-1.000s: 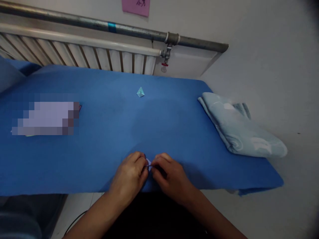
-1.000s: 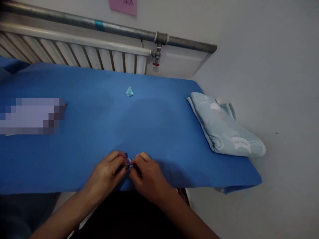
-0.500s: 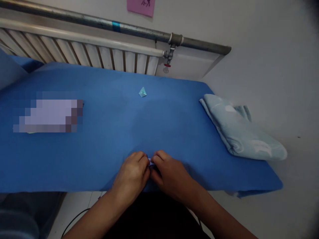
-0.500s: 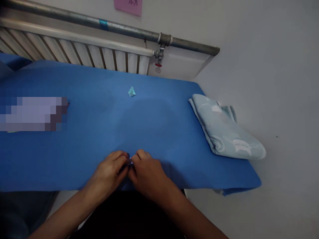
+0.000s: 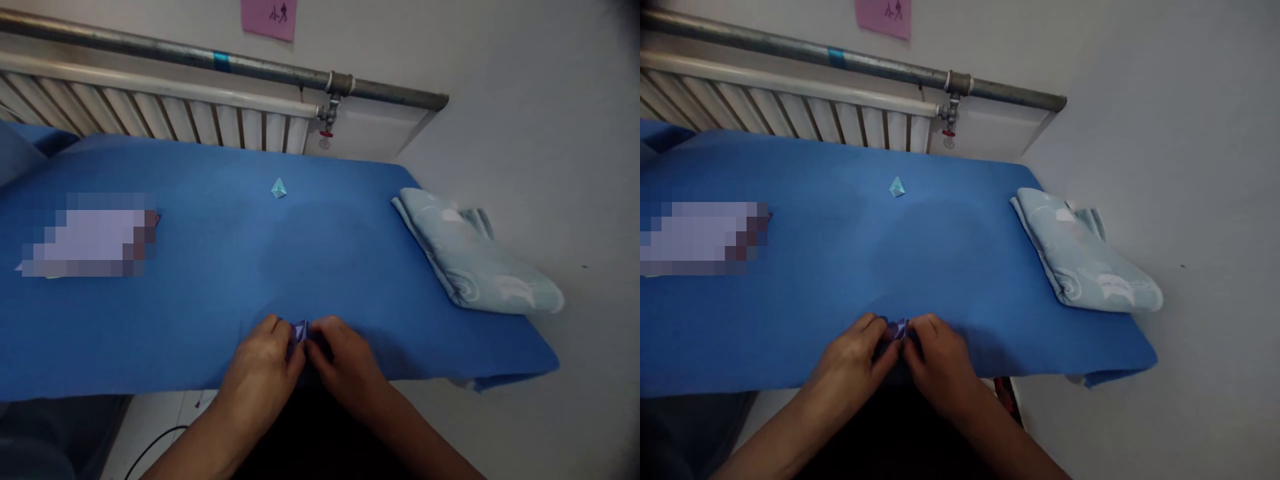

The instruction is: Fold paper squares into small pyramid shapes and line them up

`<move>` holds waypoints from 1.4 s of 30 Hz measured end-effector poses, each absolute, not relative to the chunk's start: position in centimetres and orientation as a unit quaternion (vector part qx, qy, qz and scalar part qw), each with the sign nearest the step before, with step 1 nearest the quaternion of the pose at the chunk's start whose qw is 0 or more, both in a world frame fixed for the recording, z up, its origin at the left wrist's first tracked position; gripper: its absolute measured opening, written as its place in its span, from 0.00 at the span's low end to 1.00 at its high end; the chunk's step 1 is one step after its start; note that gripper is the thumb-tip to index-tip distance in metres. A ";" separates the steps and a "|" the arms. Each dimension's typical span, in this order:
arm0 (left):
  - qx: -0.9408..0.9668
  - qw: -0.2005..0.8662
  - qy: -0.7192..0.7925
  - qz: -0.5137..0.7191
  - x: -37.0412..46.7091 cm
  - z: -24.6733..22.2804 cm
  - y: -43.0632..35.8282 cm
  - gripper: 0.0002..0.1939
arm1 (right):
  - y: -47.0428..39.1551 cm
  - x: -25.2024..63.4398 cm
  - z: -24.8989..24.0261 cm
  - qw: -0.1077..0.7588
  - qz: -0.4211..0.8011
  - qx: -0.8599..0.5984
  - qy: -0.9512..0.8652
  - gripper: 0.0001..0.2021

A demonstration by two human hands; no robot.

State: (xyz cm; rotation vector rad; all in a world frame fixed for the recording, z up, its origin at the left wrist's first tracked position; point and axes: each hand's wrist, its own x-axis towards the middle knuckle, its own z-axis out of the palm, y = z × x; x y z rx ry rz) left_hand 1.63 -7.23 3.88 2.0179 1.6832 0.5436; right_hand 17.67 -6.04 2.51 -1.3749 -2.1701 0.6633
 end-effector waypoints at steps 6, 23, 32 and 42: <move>0.707 0.256 0.627 0.204 -0.4 4.7 -5.6 0.07 | -5.7 17.8 2.5 0.241 0.254 -0.509 -0.786 0.06; 0.784 0.230 0.567 0.107 0.8 3.2 -3.8 0.07 | -4.3 17.4 2.7 0.132 0.223 -0.527 -0.809 0.07; 0.781 0.234 0.567 0.116 0.8 3.0 -3.9 0.07 | -3.7 17.3 2.1 0.112 0.181 -0.510 -0.833 0.08; 0.788 0.198 0.573 0.105 1.2 2.9 -3.8 0.09 | -3.4 17.0 2.2 0.106 0.191 -0.527 -0.821 0.09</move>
